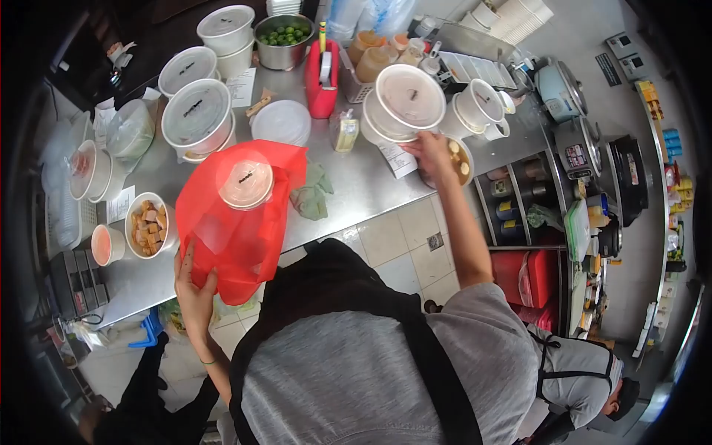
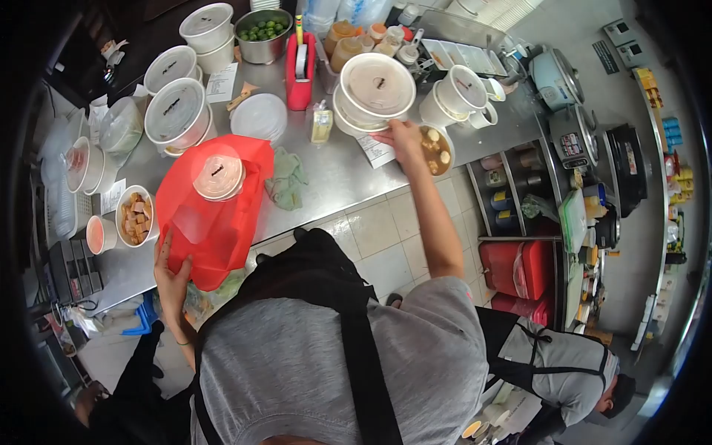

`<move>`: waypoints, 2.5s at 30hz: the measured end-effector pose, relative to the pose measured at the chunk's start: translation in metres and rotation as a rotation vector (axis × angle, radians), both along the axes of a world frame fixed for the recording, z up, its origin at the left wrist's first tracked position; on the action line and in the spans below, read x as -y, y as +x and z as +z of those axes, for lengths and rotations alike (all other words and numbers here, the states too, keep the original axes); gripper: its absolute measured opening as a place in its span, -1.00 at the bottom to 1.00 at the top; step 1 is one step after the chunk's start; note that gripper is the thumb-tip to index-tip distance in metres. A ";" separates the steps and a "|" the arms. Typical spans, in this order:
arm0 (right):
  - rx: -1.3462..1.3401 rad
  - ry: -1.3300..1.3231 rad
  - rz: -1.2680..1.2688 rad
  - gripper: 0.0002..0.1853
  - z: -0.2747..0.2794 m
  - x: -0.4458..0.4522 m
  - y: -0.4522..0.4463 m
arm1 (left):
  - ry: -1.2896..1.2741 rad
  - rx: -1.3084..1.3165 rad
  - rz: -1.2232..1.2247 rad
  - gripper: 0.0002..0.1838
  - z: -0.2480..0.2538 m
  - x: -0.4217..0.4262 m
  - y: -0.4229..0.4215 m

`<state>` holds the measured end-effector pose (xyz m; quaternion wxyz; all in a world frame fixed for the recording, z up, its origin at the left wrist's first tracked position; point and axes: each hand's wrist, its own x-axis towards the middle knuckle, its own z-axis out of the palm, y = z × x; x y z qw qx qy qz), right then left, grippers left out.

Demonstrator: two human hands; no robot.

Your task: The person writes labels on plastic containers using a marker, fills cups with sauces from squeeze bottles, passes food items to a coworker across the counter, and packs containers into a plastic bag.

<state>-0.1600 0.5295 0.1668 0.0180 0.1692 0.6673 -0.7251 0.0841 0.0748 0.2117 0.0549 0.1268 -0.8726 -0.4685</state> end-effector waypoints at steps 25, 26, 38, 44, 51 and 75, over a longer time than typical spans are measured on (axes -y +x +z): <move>0.193 -0.179 0.858 -0.64 -0.009 0.285 0.147 | 0.386 0.095 0.007 -0.52 -0.027 0.052 0.026; 0.164 -0.219 0.854 -0.82 -0.011 0.289 0.149 | 0.383 0.093 0.005 -0.52 -0.027 0.054 0.025; -0.017 0.071 1.297 -0.71 -0.022 0.242 0.103 | 0.243 -0.056 0.054 -0.34 0.092 0.024 -0.006; -0.308 1.328 0.335 -0.60 0.026 0.165 0.000 | -0.422 -0.212 -0.174 -0.69 0.097 -0.049 -0.003; -0.419 1.213 0.594 -0.48 -0.049 0.116 -0.053 | -0.745 0.142 -0.582 -0.63 -0.027 -0.090 -0.023; -1.090 0.405 1.389 -0.82 0.013 0.236 0.097 | -0.359 0.168 -0.859 -0.53 -0.001 -0.084 -0.021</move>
